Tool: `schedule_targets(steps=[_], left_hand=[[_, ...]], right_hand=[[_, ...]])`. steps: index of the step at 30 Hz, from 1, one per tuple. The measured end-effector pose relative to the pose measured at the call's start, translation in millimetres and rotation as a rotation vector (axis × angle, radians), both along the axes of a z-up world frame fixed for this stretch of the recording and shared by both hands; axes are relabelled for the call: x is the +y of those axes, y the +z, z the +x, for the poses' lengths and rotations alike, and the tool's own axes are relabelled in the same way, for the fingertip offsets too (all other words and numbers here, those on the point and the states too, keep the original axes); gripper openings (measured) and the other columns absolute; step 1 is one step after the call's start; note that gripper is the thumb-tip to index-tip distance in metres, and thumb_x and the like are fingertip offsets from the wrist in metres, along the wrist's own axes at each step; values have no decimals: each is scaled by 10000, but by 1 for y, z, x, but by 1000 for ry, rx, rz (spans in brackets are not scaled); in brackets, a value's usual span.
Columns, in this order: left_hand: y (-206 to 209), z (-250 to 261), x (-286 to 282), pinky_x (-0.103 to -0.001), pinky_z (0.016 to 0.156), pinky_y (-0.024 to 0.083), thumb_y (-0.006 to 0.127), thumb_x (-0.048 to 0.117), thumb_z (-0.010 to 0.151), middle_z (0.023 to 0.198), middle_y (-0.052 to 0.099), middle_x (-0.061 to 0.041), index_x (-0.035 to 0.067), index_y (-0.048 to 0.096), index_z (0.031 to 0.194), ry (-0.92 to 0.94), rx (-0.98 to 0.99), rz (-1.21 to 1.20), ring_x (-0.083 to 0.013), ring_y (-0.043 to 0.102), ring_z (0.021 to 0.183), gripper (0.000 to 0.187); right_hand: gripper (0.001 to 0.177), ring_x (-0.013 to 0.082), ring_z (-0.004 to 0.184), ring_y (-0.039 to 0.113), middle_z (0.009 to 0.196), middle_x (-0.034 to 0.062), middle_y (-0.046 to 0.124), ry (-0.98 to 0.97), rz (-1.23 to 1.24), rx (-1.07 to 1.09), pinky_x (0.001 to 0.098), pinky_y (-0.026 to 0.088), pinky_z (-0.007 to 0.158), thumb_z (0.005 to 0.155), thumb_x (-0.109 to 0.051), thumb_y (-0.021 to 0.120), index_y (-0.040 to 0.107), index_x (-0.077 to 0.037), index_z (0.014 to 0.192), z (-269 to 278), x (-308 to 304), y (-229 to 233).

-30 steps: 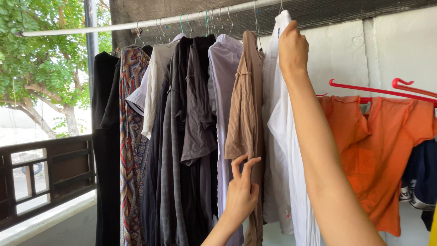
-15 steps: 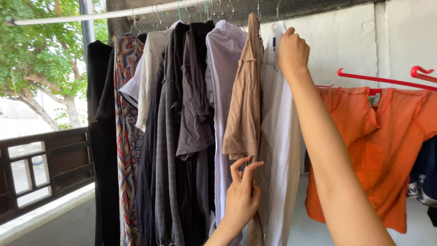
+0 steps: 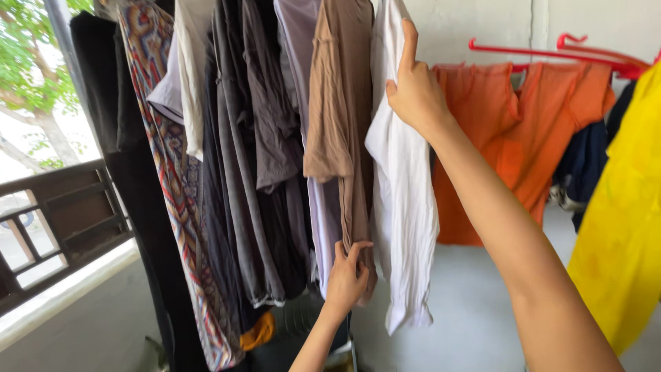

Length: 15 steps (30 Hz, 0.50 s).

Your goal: The person removes a white pair of pants from a hanger and places it in a blue laundry basket. They then pick up a brown t-shirt from the basket, place it on a hanger, and hang it on a clothes rack. Finally, they pick up a white shirt from the basket, place it on a hanger, and hang it on the rack.

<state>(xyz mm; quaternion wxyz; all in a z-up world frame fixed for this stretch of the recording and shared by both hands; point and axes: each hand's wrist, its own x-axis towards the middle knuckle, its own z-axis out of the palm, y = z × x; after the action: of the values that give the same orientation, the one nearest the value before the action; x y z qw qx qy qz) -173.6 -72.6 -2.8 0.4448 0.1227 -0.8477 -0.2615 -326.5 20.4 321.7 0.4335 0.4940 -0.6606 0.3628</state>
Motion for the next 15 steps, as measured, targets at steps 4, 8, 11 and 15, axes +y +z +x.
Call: schedule_targets(steps=[4,8,11,15], left_hand=[[-38,18,10,-474,871,528,611,-16,825,1278,517,-211,162,617,1274,-54,187,-147,-442,620,1072,483],[-72,36,24,-431,890,527,676,119,938,1353,508,-207,131,639,1268,-142,134,32,-363,661,1023,332],[-102,48,38,-392,880,535,721,210,958,1363,514,-183,77,641,1227,-207,88,181,-288,670,997,310],[-140,60,48,-354,849,535,739,229,913,1237,571,-164,23,628,1178,-204,118,241,-240,615,923,353]], right_hand=[[940,557,828,667,847,372,672,36,115,-228,602,539,771,989,-132,684,-15,-156,1618,24,31,-65],[807,571,853,647,903,419,640,57,148,-244,586,545,752,943,-172,724,197,2,1529,25,42,-140],[438,507,863,681,922,333,705,79,156,-257,547,551,737,906,-283,763,637,62,1143,19,50,-211],[449,376,673,718,697,239,711,20,394,-626,480,542,622,882,-392,739,699,52,825,32,60,-307]])
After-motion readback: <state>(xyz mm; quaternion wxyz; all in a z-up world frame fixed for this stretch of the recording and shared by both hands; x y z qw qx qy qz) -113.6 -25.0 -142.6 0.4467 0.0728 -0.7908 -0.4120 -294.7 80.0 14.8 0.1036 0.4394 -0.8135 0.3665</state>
